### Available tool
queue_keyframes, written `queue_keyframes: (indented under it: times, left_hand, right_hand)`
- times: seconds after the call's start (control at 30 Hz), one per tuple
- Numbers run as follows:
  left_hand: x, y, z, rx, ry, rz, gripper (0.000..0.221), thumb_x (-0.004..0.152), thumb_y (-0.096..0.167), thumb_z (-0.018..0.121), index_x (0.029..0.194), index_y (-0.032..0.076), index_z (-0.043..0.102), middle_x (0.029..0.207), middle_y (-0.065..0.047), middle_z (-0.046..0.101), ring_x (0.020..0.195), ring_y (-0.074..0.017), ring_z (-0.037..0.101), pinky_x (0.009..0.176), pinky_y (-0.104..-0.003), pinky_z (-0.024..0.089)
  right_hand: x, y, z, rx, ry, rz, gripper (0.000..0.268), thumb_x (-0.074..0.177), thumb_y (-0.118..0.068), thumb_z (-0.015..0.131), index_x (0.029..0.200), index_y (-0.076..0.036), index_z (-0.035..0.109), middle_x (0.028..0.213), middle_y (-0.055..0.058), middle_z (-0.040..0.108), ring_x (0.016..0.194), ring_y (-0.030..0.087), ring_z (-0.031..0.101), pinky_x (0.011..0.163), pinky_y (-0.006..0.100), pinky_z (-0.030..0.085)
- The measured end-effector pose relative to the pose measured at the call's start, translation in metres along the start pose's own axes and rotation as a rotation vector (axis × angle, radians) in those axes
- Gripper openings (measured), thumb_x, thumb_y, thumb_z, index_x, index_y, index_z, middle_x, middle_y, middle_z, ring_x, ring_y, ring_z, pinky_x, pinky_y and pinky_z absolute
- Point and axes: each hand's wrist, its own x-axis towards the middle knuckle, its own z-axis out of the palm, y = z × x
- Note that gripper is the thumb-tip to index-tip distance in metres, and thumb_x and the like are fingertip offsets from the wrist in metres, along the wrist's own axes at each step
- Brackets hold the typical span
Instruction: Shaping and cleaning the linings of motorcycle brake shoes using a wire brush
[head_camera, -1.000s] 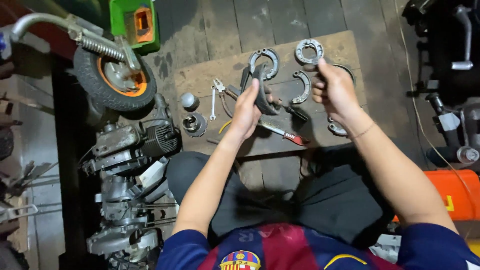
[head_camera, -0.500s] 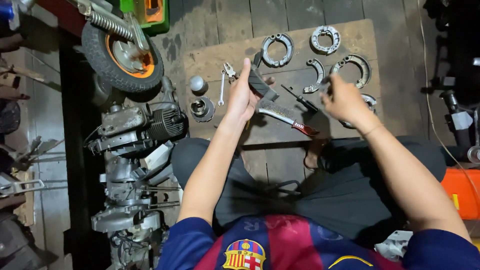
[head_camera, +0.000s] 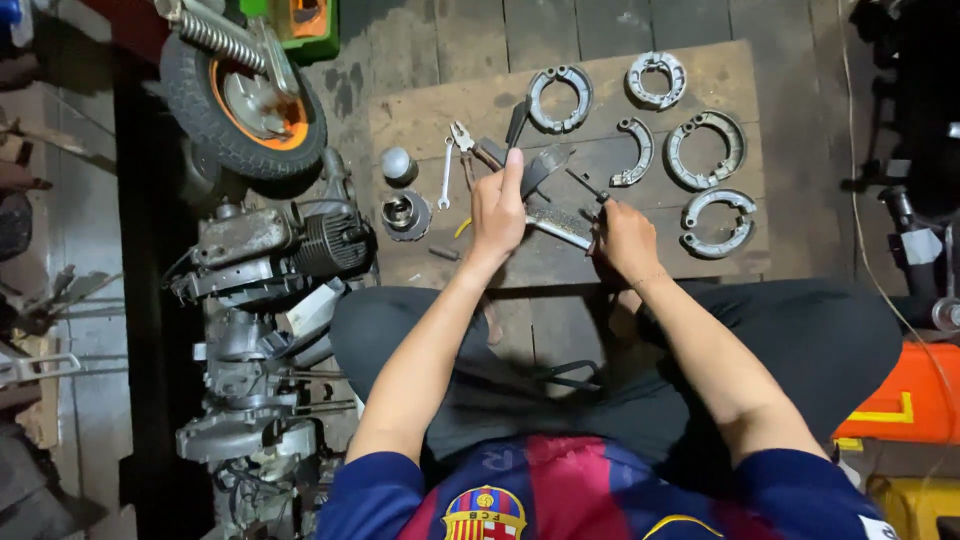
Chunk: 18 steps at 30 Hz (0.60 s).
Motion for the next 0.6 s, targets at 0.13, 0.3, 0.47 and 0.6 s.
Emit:
queue_keyframes:
  times: [0.13,0.3,0.47,0.6]
  left_hand:
    - [0.003,-0.016,0.000,0.077,0.035,0.084,0.068,0.109,0.038,0.045,0.045,0.012,0.046,0.041,0.002,0.037,0.047,-0.0138,0.041,0.054,-0.028,0.041]
    - [0.004,-0.034,0.001,0.109,0.006,0.244,0.061,0.103,0.025,0.052,0.045,0.012,0.042,0.041,0.002,0.034,0.046,-0.0114,0.042,0.050,-0.028,0.039]
    - [0.006,-0.037,0.001,0.121,-0.036,0.273,0.057,0.101,0.022,0.053,0.045,0.013,0.044,0.041,0.000,0.034,0.044,-0.0154,0.041,0.048,-0.029,0.039]
    - [0.010,-0.049,-0.005,0.116,-0.060,0.256,0.056,0.099,0.017,0.053,0.045,0.018,0.040,0.047,0.012,0.026,0.043,-0.0106,0.035,0.047,-0.024,0.034]
  right_hand:
    - [-0.009,0.008,0.010,-0.075,0.148,-0.028,0.030,0.082,-0.013,0.082,0.107,-0.003,0.068,0.080,0.010,0.067,0.083,0.031,0.071,0.067,0.045,0.063]
    - [-0.008,0.023,0.034,-0.101,0.234,-0.040,0.025,0.083,-0.022,0.082,0.100,-0.014,0.066,0.076,0.002,0.060,0.083,0.024,0.066,0.068,0.037,0.062]
    - [-0.015,0.016,0.019,-0.027,0.275,-0.008,0.021,0.088,-0.021,0.081,0.100,-0.012,0.067,0.077,0.004,0.063,0.082,0.026,0.068,0.070,0.038,0.062]
    - [-0.031,0.006,0.012,0.068,0.224,0.040,0.033,0.089,-0.038,0.083,0.091,-0.009,0.067,0.075,0.007,0.064,0.080,0.029,0.069,0.069,0.040,0.061]
